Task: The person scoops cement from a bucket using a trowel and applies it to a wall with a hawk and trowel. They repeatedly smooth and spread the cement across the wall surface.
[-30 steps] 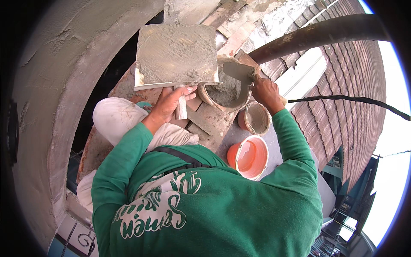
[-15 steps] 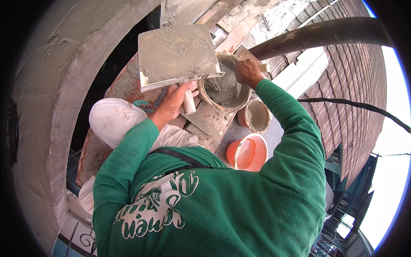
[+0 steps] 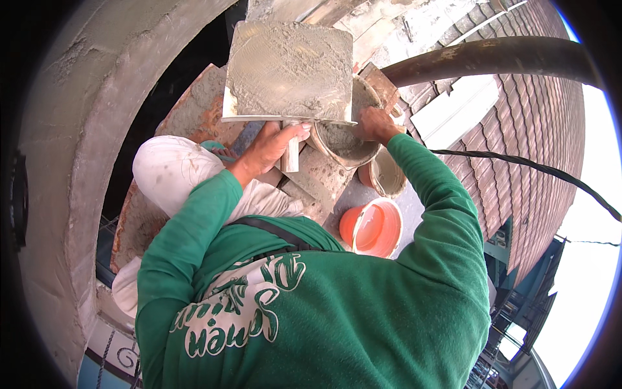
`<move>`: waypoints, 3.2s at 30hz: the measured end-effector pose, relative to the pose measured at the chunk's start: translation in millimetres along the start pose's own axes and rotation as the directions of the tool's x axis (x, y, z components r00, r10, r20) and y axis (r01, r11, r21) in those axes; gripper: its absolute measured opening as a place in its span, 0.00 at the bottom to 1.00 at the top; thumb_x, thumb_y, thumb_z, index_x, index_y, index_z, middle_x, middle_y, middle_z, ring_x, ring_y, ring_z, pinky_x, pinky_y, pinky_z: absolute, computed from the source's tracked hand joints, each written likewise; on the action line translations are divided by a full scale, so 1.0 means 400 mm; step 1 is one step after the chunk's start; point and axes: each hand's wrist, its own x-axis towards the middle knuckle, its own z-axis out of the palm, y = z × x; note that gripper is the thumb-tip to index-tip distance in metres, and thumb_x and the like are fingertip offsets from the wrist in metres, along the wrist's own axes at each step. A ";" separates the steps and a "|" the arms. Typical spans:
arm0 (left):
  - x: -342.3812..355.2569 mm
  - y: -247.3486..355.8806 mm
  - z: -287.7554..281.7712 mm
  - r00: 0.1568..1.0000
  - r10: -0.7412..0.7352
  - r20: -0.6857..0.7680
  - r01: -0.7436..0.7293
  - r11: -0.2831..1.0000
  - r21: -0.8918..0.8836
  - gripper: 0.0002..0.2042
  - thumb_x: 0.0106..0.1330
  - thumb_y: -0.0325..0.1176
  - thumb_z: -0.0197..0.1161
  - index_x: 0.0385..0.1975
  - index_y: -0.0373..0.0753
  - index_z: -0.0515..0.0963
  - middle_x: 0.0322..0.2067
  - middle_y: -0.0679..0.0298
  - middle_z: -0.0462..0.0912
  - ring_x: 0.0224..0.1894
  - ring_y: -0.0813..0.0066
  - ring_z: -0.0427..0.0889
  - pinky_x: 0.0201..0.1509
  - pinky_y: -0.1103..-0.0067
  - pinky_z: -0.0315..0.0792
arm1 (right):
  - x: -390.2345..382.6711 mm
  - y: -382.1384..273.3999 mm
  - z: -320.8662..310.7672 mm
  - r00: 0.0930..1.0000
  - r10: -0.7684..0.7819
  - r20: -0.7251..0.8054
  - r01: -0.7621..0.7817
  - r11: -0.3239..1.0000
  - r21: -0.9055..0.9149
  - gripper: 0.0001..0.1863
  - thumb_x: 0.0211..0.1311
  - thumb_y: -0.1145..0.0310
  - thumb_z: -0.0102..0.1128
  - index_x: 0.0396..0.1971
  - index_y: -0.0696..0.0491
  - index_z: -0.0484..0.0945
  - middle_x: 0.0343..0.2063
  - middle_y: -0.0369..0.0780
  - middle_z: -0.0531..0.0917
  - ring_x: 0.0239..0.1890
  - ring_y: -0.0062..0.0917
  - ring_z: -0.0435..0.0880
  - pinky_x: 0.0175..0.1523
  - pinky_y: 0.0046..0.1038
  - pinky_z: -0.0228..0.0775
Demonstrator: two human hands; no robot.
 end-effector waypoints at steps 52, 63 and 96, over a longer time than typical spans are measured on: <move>-0.278 0.083 -0.070 0.989 0.000 -0.146 0.016 0.994 0.106 0.11 0.60 0.27 0.68 0.41 0.35 0.78 0.29 0.65 0.81 0.29 0.79 0.79 0.31 0.80 0.73 | -0.299 -0.431 -0.201 0.645 0.136 -0.752 0.200 0.920 0.338 0.19 0.60 0.63 0.67 0.45 0.59 0.80 0.43 0.54 0.81 0.48 0.52 0.81 0.53 0.45 0.75; -0.394 0.093 -0.100 0.992 0.079 -0.101 -0.088 0.993 -0.082 0.17 0.59 0.23 0.63 0.49 0.35 0.74 0.35 0.63 0.77 0.30 0.76 0.77 0.35 0.78 0.73 | -0.318 -0.132 -0.093 0.678 0.472 -0.563 -0.178 0.849 0.497 0.21 0.66 0.56 0.51 0.37 0.61 0.80 0.32 0.56 0.85 0.38 0.52 0.84 0.44 0.48 0.74; -1.090 -0.005 -0.123 0.731 0.135 -0.668 -0.371 0.901 -0.224 0.18 0.56 0.21 0.64 0.48 0.34 0.74 0.38 0.59 0.76 0.36 0.67 0.75 0.30 0.74 0.72 | -0.260 -0.407 0.456 0.965 -0.196 -0.174 0.230 0.313 0.922 0.39 0.53 0.66 0.78 0.63 0.65 0.71 0.51 0.46 0.86 0.53 0.25 0.84 0.58 0.27 0.75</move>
